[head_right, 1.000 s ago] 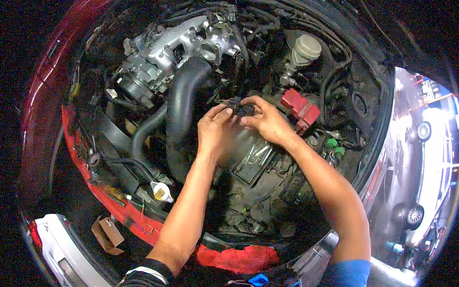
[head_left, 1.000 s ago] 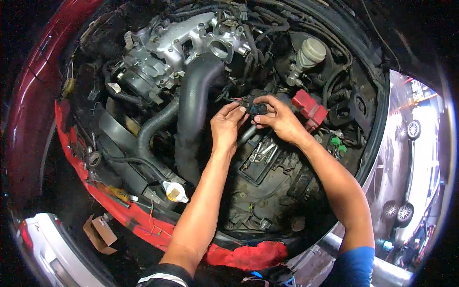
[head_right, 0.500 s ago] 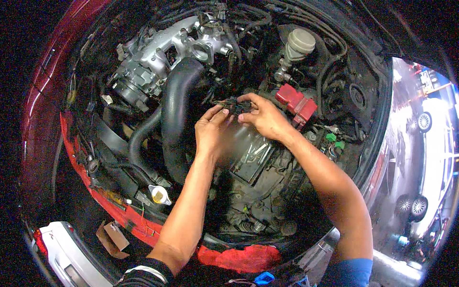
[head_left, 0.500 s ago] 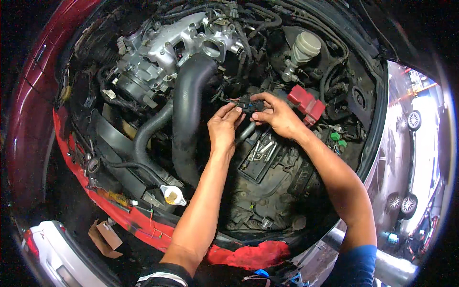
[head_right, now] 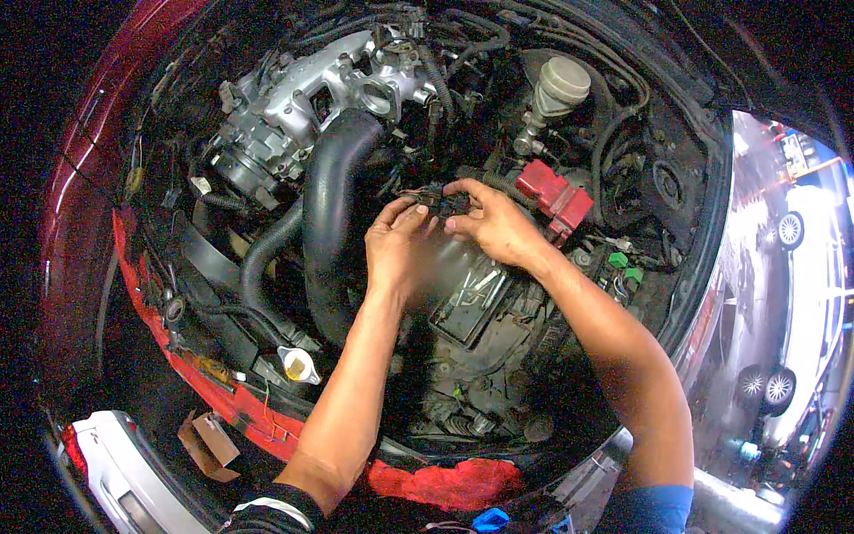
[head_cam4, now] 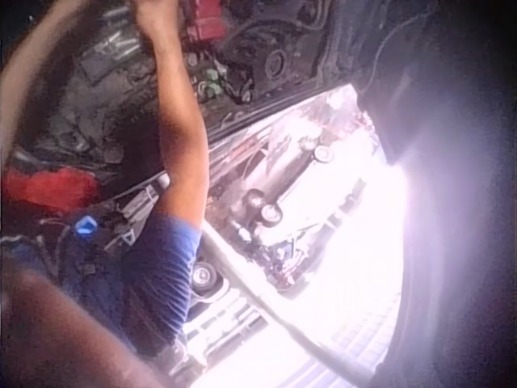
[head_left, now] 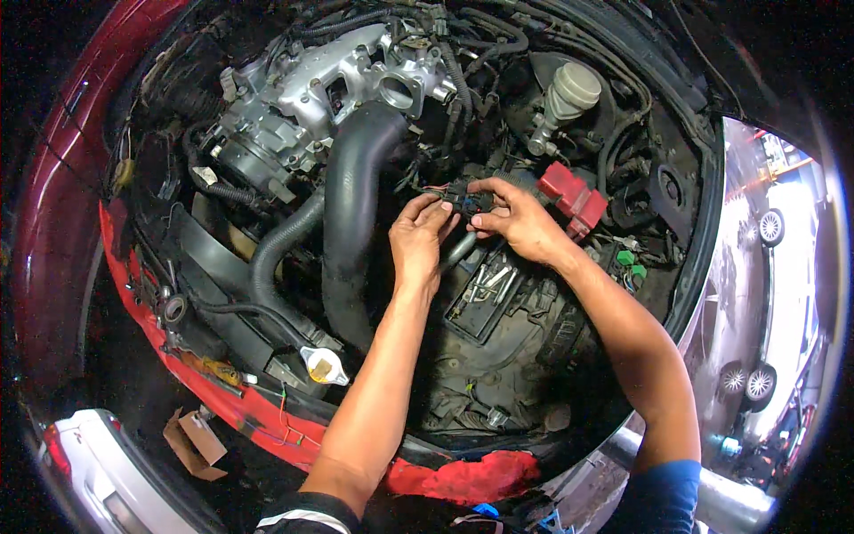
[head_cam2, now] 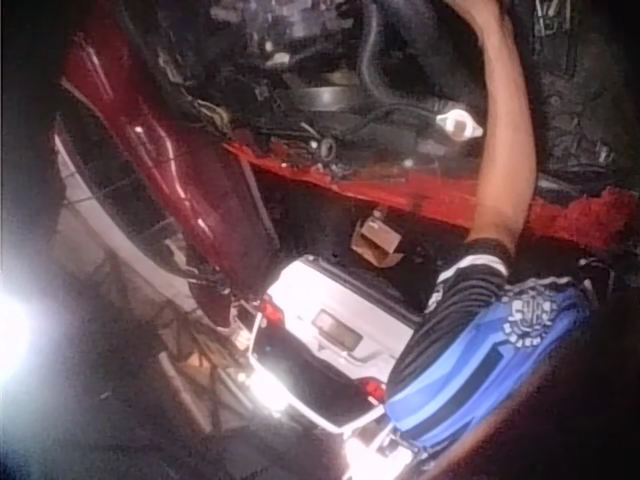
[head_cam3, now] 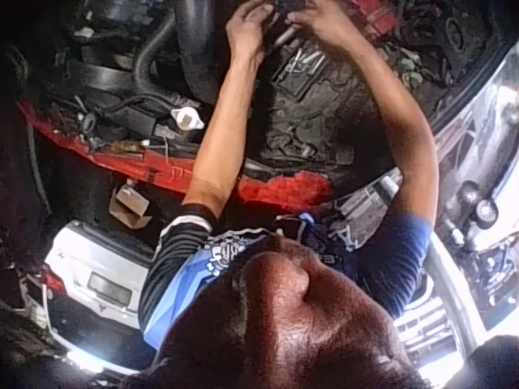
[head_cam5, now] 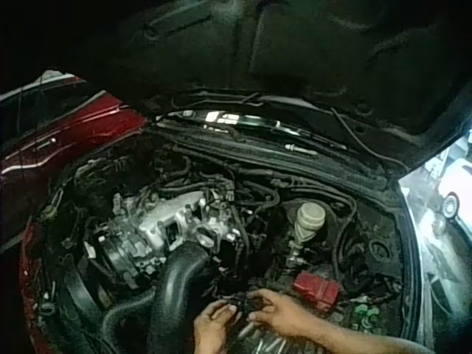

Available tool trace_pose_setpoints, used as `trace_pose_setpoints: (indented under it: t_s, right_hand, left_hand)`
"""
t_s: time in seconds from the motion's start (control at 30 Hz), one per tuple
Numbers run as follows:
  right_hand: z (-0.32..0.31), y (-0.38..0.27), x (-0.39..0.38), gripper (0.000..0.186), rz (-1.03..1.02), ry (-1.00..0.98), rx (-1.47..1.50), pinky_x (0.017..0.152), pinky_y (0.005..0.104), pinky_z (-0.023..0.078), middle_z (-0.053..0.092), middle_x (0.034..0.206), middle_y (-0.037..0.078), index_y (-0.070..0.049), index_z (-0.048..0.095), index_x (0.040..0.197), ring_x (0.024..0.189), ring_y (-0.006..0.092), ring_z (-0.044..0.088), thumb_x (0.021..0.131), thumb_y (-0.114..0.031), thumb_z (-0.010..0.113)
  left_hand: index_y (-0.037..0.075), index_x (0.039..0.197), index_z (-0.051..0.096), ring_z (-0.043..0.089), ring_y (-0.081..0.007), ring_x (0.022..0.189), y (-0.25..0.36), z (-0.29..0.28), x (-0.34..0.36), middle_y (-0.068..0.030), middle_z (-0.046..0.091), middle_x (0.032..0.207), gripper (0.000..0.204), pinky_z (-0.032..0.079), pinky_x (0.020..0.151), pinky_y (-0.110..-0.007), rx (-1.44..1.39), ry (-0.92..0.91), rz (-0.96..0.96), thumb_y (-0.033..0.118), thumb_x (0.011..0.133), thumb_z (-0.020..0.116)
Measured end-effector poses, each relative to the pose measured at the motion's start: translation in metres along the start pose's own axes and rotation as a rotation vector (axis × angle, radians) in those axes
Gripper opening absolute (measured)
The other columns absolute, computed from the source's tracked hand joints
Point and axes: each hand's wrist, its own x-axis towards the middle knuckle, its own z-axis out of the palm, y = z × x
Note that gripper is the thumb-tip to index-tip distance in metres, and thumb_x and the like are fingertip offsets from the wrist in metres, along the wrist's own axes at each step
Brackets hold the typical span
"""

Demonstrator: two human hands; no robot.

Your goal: Connecting and organizing electrical wires on a vehicle wiring harness connector within an engine bay.

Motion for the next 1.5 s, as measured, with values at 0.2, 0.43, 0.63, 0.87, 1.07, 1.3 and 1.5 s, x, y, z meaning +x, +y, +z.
trace_pose_setpoints:
  t_s: [0.2,0.43,0.63,0.87,1.07,1.3,1.5]
  right_hand:
    - [-0.002,-0.01,-0.004,0.043,0.047,-0.048,-0.04,0.083,0.0278,0.055,0.072,0.099,0.008,-0.001,0.053,0.141,0.091,0.0132,0.069,0.101,-0.002,0.066]
    - [-0.002,-0.012,-0.004,0.042,0.043,-0.051,-0.009,0.082,0.0277,0.055,0.072,0.099,0.008,-0.001,0.054,0.141,0.089,0.0126,0.068,0.1,-0.002,0.066]
    - [-0.002,-0.015,-0.003,0.043,0.046,-0.052,-0.039,0.081,0.0274,0.055,0.072,0.099,0.008,-0.001,0.054,0.141,0.089,0.0121,0.068,0.1,-0.002,0.066]
    - [-0.003,-0.012,-0.005,0.048,-0.002,-0.022,-0.012,0.073,0.0287,0.052,0.073,0.089,0.005,-0.006,0.057,0.14,0.081,0.0111,0.066,0.095,-0.006,0.072]
    - [0.003,-0.025,-0.009,0.043,-0.044,-0.068,0.072,0.082,0.0259,0.054,0.071,0.1,0.003,-0.004,0.058,0.14,0.089,0.0094,0.067,0.098,-0.004,0.071]
    - [0.009,-0.043,-0.014,0.044,-0.064,-0.085,0.123,0.079,0.0303,0.056,0.075,0.101,0.007,-0.008,0.058,0.14,0.089,0.0127,0.07,0.097,-0.004,0.07]
    - [0.011,-0.055,-0.019,0.044,-0.06,-0.102,0.111,0.076,0.0243,0.052,0.068,0.097,0.0,-0.004,0.059,0.14,0.082,0.0052,0.063,0.098,-0.005,0.072]
  left_hand:
    - [-0.003,0.126,0.061,0.069,-0.0228,0.106,0.001,0.001,-0.002,-0.0152,0.07,0.119,0.034,0.058,0.096,-0.035,-0.007,-0.01,0.0,0.002,0.095,0.073]
    - [-0.003,0.121,0.064,0.071,-0.0189,0.103,0.002,0.002,-0.002,-0.0136,0.073,0.113,0.024,0.061,0.093,-0.032,-0.009,-0.002,-0.005,0.0,0.097,0.07]
    - [-0.003,0.12,0.064,0.071,-0.0184,0.102,0.002,0.001,-0.001,-0.0126,0.072,0.112,0.024,0.061,0.093,-0.032,-0.007,-0.006,0.0,0.0,0.097,0.07]
    - [-0.002,0.119,0.065,0.07,-0.0168,0.097,0.002,0.003,-0.002,-0.0095,0.07,0.107,0.022,0.061,0.093,-0.032,-0.016,0.005,-0.008,0.01,0.101,0.068]
    - [0.001,0.113,0.066,0.069,-0.0163,0.094,0.006,0.002,-0.004,-0.0063,0.069,0.101,0.025,0.061,0.088,-0.032,-0.089,-0.012,-0.044,0.024,0.104,0.068]
    - [0.005,0.114,0.065,0.067,-0.0201,0.094,0.011,-0.006,0.0,-0.0077,0.069,0.101,0.029,0.057,0.088,-0.034,-0.381,-0.044,-0.186,0.031,0.103,0.069]
    - [0.007,0.111,0.065,0.064,-0.021,0.09,0.013,-0.002,-0.002,-0.0089,0.066,0.098,0.027,0.056,0.085,-0.034,-0.467,0.003,-0.163,0.032,0.103,0.069]
